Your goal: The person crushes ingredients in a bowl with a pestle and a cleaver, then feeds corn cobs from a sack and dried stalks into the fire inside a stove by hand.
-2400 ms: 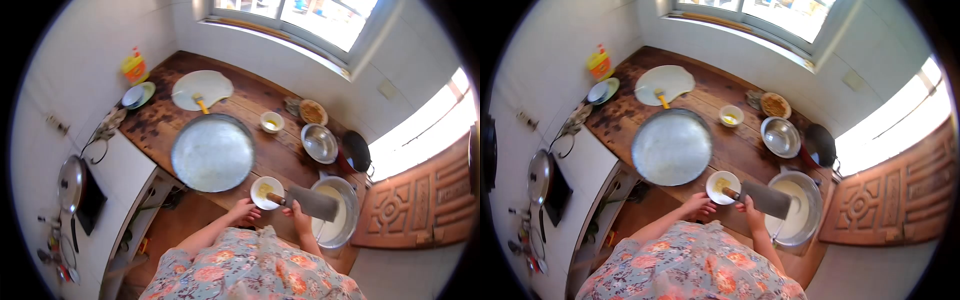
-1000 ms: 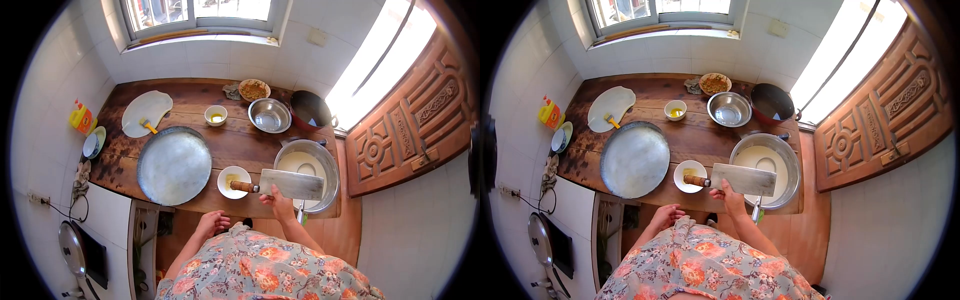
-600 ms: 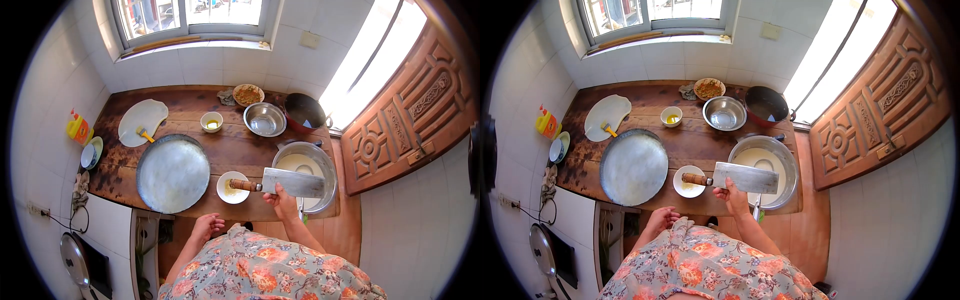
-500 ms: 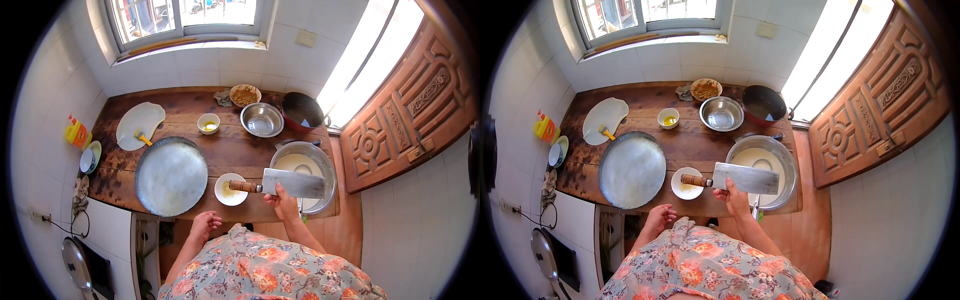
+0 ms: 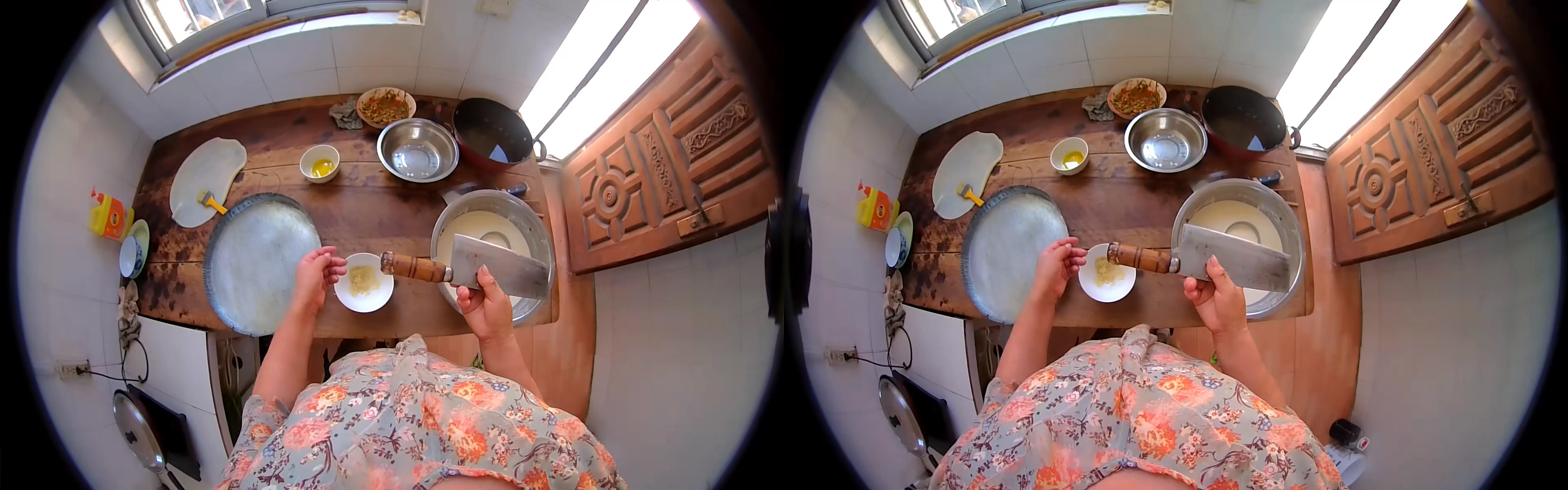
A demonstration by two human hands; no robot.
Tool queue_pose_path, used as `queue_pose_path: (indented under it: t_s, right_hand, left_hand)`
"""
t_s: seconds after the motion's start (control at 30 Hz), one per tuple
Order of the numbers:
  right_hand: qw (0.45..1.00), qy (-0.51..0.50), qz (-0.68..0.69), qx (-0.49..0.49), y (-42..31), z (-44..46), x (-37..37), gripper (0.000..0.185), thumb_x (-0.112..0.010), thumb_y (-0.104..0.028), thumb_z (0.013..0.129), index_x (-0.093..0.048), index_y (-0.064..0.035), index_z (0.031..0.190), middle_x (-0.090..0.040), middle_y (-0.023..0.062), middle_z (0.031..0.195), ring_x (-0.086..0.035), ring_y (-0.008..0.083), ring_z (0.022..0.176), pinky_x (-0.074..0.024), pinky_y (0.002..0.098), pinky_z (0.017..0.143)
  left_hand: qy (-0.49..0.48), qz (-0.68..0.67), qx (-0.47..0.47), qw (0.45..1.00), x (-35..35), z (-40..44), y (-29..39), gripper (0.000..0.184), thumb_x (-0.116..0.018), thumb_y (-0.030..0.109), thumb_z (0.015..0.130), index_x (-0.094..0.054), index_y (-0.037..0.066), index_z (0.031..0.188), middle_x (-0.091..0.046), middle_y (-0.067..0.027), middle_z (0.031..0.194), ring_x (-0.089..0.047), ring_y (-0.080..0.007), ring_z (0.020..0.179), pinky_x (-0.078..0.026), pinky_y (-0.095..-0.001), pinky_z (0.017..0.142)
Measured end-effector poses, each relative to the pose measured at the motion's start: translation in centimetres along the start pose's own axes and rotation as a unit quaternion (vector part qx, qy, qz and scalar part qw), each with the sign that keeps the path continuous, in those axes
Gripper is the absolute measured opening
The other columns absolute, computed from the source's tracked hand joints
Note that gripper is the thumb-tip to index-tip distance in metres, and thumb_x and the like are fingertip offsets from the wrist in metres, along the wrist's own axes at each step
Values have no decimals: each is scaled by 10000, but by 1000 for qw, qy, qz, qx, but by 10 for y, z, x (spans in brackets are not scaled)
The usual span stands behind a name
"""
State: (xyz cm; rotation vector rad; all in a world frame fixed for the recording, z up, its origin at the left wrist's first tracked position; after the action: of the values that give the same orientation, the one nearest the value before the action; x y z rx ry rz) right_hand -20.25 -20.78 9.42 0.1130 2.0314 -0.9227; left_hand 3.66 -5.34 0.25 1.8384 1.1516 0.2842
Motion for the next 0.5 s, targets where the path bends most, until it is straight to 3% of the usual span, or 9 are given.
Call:
queue_pose_path:
  t_s: [0.2, 0.37, 0.4, 0.5]
  right_hand:
    - [995, 62, 77, 22, 3, -5, 4, 228, -445, -217, 854, -463, -51, 1010, -559, 133, 802, -494, 113, 562, -412, 179, 450]
    - [988, 126, 30, 84, -5, -31, 7, 212, -446, -224, 852, -473, -65, 989, -556, 109, 819, -483, 101, 550, -384, 173, 422]
    - [982, 145, 33, 115, -9, -40, 10, 209, -448, -225, 851, -475, -65, 982, -557, 96, 815, -472, 95, 541, -376, 170, 416]
    - [966, 197, 39, 165, -9, -69, 24, 198, -442, -218, 855, -479, -66, 975, -556, 64, 811, -438, 75, 519, -355, 157, 406]
  left_hand:
    - [-64, 13, 13, 998, -21, 43, 23, 202, -393, 60, 796, -452, 23, 986, -584, -106, 748, -559, -138, 583, -422, -215, 467]
    - [-162, 74, 64, 982, -71, 104, 26, 275, -410, 80, 804, -391, 20, 1072, -574, -103, 815, -570, -151, 644, -451, -227, 505]
    - [-179, 82, 68, 978, -80, 122, 21, 301, -425, 118, 811, -361, 18, 1087, -554, -125, 900, -572, -188, 722, -464, -266, 552]
    - [-188, 104, 123, 969, -108, 170, 6, 301, -480, 221, 817, -400, 24, 1031, -497, -128, 928, -525, -236, 839, -461, -337, 660]
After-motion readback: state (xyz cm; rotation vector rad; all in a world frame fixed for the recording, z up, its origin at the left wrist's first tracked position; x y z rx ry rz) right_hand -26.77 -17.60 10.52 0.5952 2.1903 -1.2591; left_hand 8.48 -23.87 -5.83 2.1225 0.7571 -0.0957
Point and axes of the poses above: each hand's wrist, its own z-axis towards the middle knuckle, its own x-axis out of the back of the hand, y = z × x, the point moved 9 cm from there along z, towards the middle knuckle
